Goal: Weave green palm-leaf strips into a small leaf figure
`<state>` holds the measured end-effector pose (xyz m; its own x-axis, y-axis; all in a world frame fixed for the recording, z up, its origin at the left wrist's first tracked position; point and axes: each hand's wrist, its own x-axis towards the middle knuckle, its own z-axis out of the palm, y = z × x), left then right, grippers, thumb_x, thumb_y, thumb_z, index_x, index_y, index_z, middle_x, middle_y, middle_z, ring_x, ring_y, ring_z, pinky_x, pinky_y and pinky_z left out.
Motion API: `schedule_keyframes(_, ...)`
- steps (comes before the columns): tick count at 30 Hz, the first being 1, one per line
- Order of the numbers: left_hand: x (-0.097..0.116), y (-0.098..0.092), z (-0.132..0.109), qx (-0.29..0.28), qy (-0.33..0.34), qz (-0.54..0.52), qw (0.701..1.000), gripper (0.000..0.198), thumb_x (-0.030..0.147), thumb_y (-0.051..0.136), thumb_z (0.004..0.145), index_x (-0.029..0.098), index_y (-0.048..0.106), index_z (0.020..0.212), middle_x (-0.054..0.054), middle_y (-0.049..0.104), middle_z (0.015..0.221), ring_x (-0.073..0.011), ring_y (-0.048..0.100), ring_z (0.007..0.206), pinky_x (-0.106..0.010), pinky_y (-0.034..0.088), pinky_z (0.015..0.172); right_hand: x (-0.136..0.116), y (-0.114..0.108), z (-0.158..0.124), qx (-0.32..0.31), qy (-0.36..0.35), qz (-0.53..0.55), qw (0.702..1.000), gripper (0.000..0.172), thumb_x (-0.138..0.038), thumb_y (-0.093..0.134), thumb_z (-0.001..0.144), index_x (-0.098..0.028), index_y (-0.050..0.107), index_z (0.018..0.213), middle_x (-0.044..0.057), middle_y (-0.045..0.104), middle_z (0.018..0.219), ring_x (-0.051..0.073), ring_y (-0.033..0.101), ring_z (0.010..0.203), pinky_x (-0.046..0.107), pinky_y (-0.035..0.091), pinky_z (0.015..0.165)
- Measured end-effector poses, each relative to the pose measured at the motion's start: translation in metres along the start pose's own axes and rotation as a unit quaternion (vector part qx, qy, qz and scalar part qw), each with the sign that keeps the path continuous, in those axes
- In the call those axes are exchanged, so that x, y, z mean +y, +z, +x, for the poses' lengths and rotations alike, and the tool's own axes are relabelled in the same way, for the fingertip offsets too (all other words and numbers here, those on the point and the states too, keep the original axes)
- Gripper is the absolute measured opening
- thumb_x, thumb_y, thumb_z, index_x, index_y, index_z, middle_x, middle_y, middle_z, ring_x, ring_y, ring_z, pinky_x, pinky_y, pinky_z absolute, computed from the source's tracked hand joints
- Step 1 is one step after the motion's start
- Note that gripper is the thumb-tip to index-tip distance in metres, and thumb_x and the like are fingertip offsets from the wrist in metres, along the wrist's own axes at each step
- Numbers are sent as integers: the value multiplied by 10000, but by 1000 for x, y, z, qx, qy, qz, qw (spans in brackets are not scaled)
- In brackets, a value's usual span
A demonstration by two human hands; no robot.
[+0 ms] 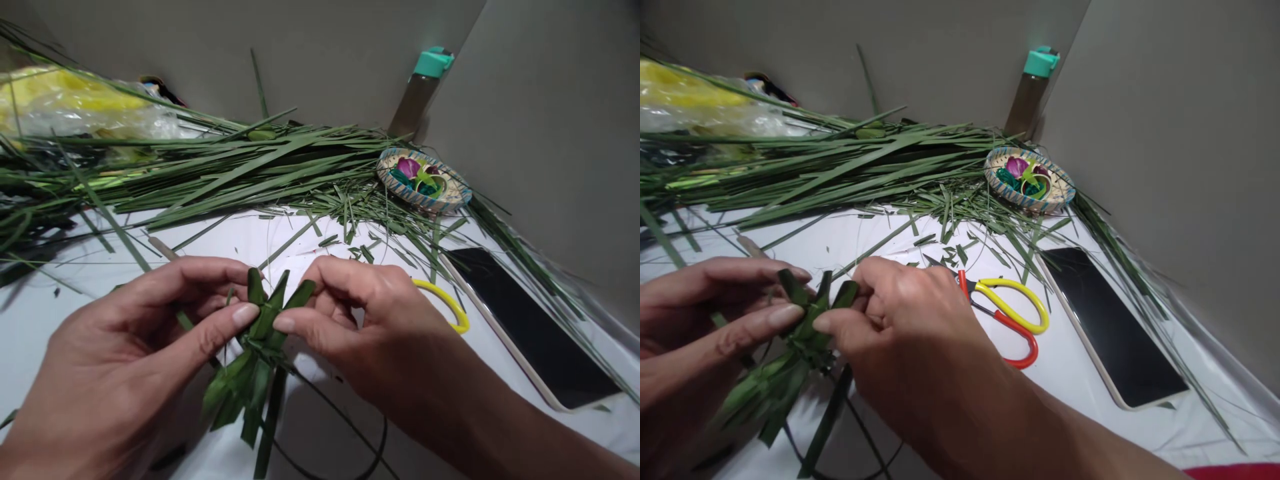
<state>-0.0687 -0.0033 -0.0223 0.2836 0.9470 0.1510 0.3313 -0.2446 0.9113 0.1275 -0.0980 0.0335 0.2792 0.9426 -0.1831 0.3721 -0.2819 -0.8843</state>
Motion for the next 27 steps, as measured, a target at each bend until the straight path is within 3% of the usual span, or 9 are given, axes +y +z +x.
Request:
schedule_keyframes(4, 21, 9, 8, -12, 19, 3, 1000, 279, 437, 869, 693, 338, 829, 951, 13, 807, 743, -271, 785, 708, -289, 652, 557, 0, 2, -2, 0, -7, -43, 999, 424, -329, 752, 863, -236, 454, 576, -85, 441, 496, 106, 357, 476, 276, 261, 426)
schedule_keyframes(9, 34, 9, 12, -32, 49, 15, 998, 270, 472, 824, 700, 351, 830, 941, 8, 802, 704, -296, 794, 744, -310, 648, 564, 1, 11, -8, 50, -67, -86, 993, 104, -213, 638, 835, -283, 563, 848, -91, 486, 569, 128, 432, 547, 250, 301, 495)
schedule_keyframes(13, 29, 4, -1, -21, 75, 70, 994, 246, 538, 802, 732, 363, 834, 903, 13, 819, 716, -265, 785, 685, -266, 602, 490, 1, 14, -14, 32, -92, -71, 993, 227, -134, 557, 784, -293, 515, 941, -98, 465, 581, 127, 452, 530, 225, 280, 460)
schedule_keyframes(16, 27, 4, -9, 12, 80, 137, 987, 228, 633, 767, 756, 423, 816, 830, 72, 844, 779, -174, 781, 636, -160, 545, 479, 2, 12, -17, -12, -74, -72, 995, 272, -111, 564, 779, -294, 499, 969, -88, 487, 571, 144, 457, 528, 238, 250, 420)
schedule_keyframes(19, 28, 6, -12, 5, 83, 154, 985, 235, 693, 732, 776, 474, 801, 823, 133, 846, 810, -98, 780, 644, -65, 518, 547, 2, 12, -16, -31, -62, -62, 996, 310, -85, 584, 785, -297, 507, 997, -80, 502, 558, 158, 470, 515, 250, 262, 400)
schedule_keyframes(24, 30, 6, -12, -10, 126, 132, 983, 161, 628, 763, 813, 478, 814, 837, 141, 833, 808, -81, 781, 658, -40, 541, 622, -2, 16, -15, -31, -14, -101, 994, 288, -93, 606, 800, -306, 518, 972, -47, 543, 627, 163, 502, 503, 270, 355, 474)
schedule_keyframes(27, 26, 3, -10, -18, 108, 136, 985, 200, 641, 772, 795, 456, 819, 854, 122, 837, 822, -93, 782, 651, -49, 542, 589, -4, 16, -15, -45, 3, -114, 992, 297, -102, 614, 794, -306, 510, 984, -42, 552, 627, 175, 533, 521, 277, 376, 513)
